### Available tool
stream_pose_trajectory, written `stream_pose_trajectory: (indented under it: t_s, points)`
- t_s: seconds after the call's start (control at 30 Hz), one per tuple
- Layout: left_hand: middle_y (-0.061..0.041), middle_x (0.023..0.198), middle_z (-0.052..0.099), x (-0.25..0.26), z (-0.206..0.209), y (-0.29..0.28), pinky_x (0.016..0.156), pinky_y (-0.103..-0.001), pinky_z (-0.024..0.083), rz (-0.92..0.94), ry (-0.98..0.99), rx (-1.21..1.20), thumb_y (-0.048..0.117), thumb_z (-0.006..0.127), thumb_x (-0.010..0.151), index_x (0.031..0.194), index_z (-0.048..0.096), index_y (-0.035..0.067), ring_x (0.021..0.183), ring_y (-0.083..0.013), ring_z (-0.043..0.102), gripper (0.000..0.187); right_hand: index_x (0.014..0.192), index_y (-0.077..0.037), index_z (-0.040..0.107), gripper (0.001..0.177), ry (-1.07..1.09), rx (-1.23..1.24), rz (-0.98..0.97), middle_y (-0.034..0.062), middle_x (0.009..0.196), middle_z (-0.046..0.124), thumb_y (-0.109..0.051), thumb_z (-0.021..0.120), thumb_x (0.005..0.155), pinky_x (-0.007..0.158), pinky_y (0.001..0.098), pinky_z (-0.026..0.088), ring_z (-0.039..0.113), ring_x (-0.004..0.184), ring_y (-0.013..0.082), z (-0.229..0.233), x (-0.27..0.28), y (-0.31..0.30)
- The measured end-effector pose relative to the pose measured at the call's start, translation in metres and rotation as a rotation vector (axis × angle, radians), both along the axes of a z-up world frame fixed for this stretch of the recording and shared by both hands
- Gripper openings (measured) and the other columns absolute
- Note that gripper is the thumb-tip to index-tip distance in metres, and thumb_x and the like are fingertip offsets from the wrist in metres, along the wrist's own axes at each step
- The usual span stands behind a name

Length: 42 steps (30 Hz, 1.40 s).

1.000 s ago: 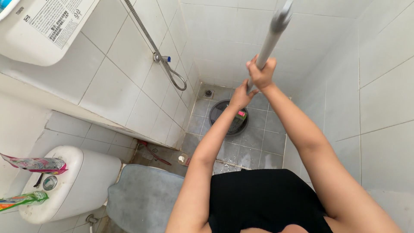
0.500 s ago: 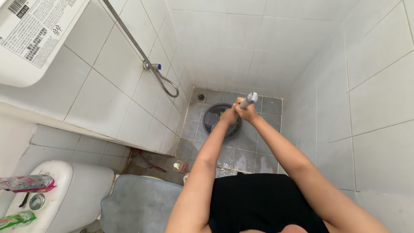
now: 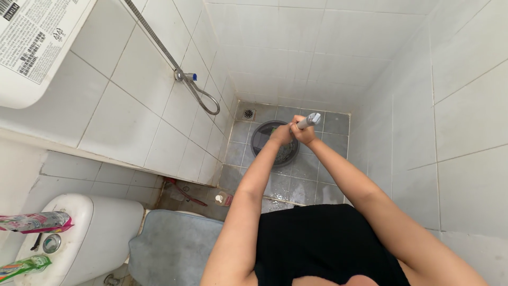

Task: The person is mopping the tiled floor in a bathroom and then a kitchen area.

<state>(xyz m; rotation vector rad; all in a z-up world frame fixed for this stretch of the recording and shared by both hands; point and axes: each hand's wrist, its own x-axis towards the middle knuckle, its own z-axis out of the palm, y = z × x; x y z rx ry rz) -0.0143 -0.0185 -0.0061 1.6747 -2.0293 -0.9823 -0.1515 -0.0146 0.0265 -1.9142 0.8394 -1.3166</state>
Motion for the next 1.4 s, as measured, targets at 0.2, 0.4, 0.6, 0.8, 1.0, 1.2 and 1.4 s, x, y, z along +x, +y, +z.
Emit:
stream_pose_trajectory:
  t_s: [0.2,0.4,0.6,0.8,1.0,1.2,1.4]
  points:
    - [-0.016,0.116,0.074,0.009,-0.009,0.004,0.092,-0.049,0.056,0.066,-0.214,0.089,0.026,0.056,0.094,0.114,0.072,0.013,0.112,-0.0360,0.069,0.029,0.075,-0.004,0.054,0.017,0.054,-0.001,0.006,0.0052,0.067,0.055,-0.005,0.064,0.089,0.058,0.0319,0.044,0.052,0.063,0.0129,-0.001,0.022,0.004]
    - [-0.014,0.116,0.075,0.028,-0.025,0.013,0.091,-0.046,0.057,0.138,-0.298,0.075,0.028,0.059,0.092,0.112,0.073,0.012,0.112,-0.0322,0.070,0.030,0.073,-0.002,0.057,0.017,0.054,0.135,0.038,0.0087,0.061,0.052,-0.007,0.068,0.085,0.056,0.0330,0.043,0.045,0.059,0.0148,0.024,0.046,0.019]
    - [-0.013,0.116,0.074,0.032,-0.029,0.021,0.091,-0.045,0.057,0.160,-0.313,0.075,0.026,0.063,0.088,0.117,0.068,0.012,0.112,-0.0311,0.070,0.033,0.074,-0.002,0.059,0.012,0.099,0.103,0.071,0.0119,0.064,0.056,-0.008,0.068,0.081,0.057,0.0336,0.047,0.049,0.057,0.0162,0.032,0.050,0.027]
    - [-0.010,0.120,0.075,0.027,-0.039,0.037,0.092,-0.044,0.058,0.174,-0.300,0.085,0.027,0.060,0.091,0.117,0.071,0.016,0.115,-0.0293,0.070,0.031,0.074,-0.002,0.058,0.013,0.175,0.098,0.163,0.0148,0.064,0.055,-0.009,0.068,0.077,0.057,0.0352,0.047,0.049,0.057,0.0195,0.027,0.042,0.028]
    - [-0.019,0.125,0.069,0.025,-0.010,0.048,0.094,-0.051,0.053,0.249,0.028,-0.009,0.033,0.059,0.098,0.142,0.055,0.017,0.115,-0.0395,0.066,0.047,0.075,-0.003,0.061,0.010,-0.041,-0.069,-0.004,0.0073,0.070,0.063,-0.006,0.069,0.080,0.060,0.0332,0.050,0.059,0.064,0.0164,0.021,0.025,-0.017]
    - [-0.025,0.119,0.070,0.009,-0.012,0.050,0.095,-0.049,0.052,0.226,0.206,0.059,0.039,0.071,0.088,0.164,0.016,0.020,0.111,-0.0427,0.068,0.095,0.072,-0.003,0.054,0.024,-0.440,-0.039,-0.131,0.0060,0.061,0.058,-0.004,0.058,0.095,0.052,0.0304,0.048,0.058,0.054,0.0151,0.191,-0.002,0.007]
    - [-0.024,0.119,0.070,-0.034,-0.023,0.034,0.095,-0.047,0.051,0.174,0.278,-0.040,0.043,0.078,0.091,0.160,0.024,0.017,0.113,-0.0386,0.068,0.091,0.072,-0.002,0.049,0.018,-0.651,-0.003,-0.151,0.0082,0.058,0.050,0.003,0.055,0.088,0.048,0.0333,0.045,0.048,0.047,0.0159,0.286,-0.028,0.043]
